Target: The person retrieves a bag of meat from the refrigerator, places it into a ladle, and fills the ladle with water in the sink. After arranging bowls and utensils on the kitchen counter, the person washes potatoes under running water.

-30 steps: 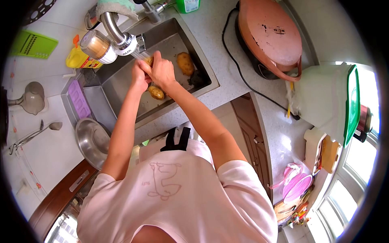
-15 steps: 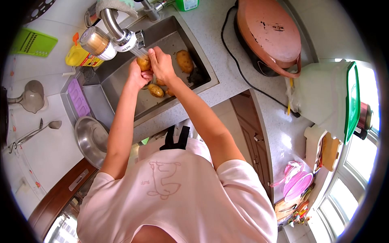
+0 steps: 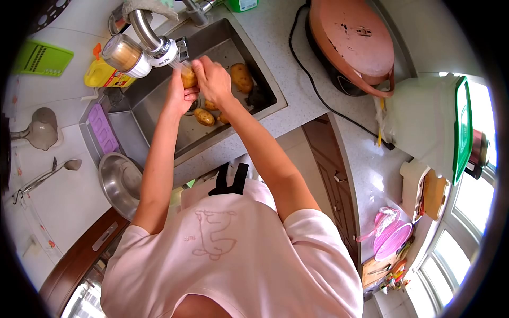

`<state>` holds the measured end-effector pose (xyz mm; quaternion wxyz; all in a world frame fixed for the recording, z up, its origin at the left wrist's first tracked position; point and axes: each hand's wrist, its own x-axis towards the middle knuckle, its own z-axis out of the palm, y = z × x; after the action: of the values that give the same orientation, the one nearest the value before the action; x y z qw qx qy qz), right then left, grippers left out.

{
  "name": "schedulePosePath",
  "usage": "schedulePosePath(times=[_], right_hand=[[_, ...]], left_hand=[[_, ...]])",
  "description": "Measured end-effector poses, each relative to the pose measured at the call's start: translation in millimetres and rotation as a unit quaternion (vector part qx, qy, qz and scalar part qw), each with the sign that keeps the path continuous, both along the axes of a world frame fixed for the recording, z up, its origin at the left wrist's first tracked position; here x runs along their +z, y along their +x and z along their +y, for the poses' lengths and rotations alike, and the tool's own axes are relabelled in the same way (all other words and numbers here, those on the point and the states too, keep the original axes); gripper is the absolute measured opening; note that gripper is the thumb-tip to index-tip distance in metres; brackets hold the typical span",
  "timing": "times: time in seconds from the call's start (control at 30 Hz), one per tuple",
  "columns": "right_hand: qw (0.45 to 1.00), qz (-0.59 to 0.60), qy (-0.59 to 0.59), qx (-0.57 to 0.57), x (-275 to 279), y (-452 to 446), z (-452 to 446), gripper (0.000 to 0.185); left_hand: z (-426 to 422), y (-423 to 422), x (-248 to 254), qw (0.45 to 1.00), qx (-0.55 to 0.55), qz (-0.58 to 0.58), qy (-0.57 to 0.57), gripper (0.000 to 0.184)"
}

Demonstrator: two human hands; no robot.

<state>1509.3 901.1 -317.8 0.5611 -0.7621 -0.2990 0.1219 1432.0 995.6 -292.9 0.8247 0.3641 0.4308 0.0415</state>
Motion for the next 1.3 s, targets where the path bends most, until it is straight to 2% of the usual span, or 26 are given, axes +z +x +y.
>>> schedulePosePath(times=[0.13, 0.23, 0.33, 0.43, 0.57, 0.7, 0.77, 0.83, 0.9, 0.93, 1.03, 1.1, 1.13, 1.23, 1.3], right_hand=[[0.985, -0.16, 0.047, -0.051, -15, -8, 9, 0.039], [0.998, 0.034, 0.044, 0.025, -3, -11, 5, 0.045], [0.981, 0.188, 0.041, -0.009, 6, -13, 5, 0.046], [0.964, 0.254, 0.005, -0.072, -6, 0, 15, 0.045], [0.919, 0.38, 0.063, -0.085, -27, 6, 25, 0.05], [0.87, 0.477, 0.113, -0.053, -19, 5, 21, 0.05], [0.875, 0.46, 0.148, -0.014, -20, 0, 19, 0.043], [0.882, 0.44, 0.162, 0.037, -20, -8, 18, 0.04], [0.89, 0.418, 0.152, 0.098, -23, -15, 14, 0.047], [0.901, 0.378, 0.16, 0.142, -34, -11, 16, 0.059], [0.893, 0.373, 0.156, 0.198, -45, -7, 2, 0.067], [0.907, 0.331, 0.086, 0.245, -64, 6, -9, 0.075], [0.911, 0.308, 0.05, 0.27, -75, 14, -14, 0.079], [0.937, 0.186, -0.095, 0.28, -109, 40, -39, 0.08], [0.938, 0.182, -0.162, 0.245, -137, 58, -49, 0.082]], left_hand=[[-8, 1, -6, 0.999, 0.012, 0.05, -0.003, 0.038], [-3, -2, -21, 0.999, 0.004, 0.033, -0.028, 0.04], [-6, 1, -15, 0.994, -0.023, 0.08, 0.071, 0.042], [-23, 6, -5, 0.989, 0.015, -0.008, 0.144, 0.043], [-7, -5, -11, 0.988, -0.092, -0.093, 0.084, 0.045], [-5, -6, -13, 0.99, -0.068, -0.12, 0.019, 0.039], [-7, -4, -14, 0.991, -0.042, -0.128, -0.02, 0.036], [-2, -4, -29, 0.997, 0.007, -0.052, -0.051, 0.036], [1, -6, -38, 0.997, 0.023, -0.002, -0.071, 0.039], [1, -7, -38, 0.997, 0.016, 0.009, -0.072, 0.041], [7, -14, -51, 0.994, -0.017, 0.021, -0.103, 0.046], [10, -22, -75, 0.988, -0.035, 0.001, -0.153, 0.047], [4, -23, -81, 0.99, -0.034, 0.012, -0.139, 0.047], [-16, -25, -106, 0.993, -0.022, 0.045, -0.11, 0.045], [-23, -27, -127, 0.992, -0.007, 0.061, -0.11, 0.043]])
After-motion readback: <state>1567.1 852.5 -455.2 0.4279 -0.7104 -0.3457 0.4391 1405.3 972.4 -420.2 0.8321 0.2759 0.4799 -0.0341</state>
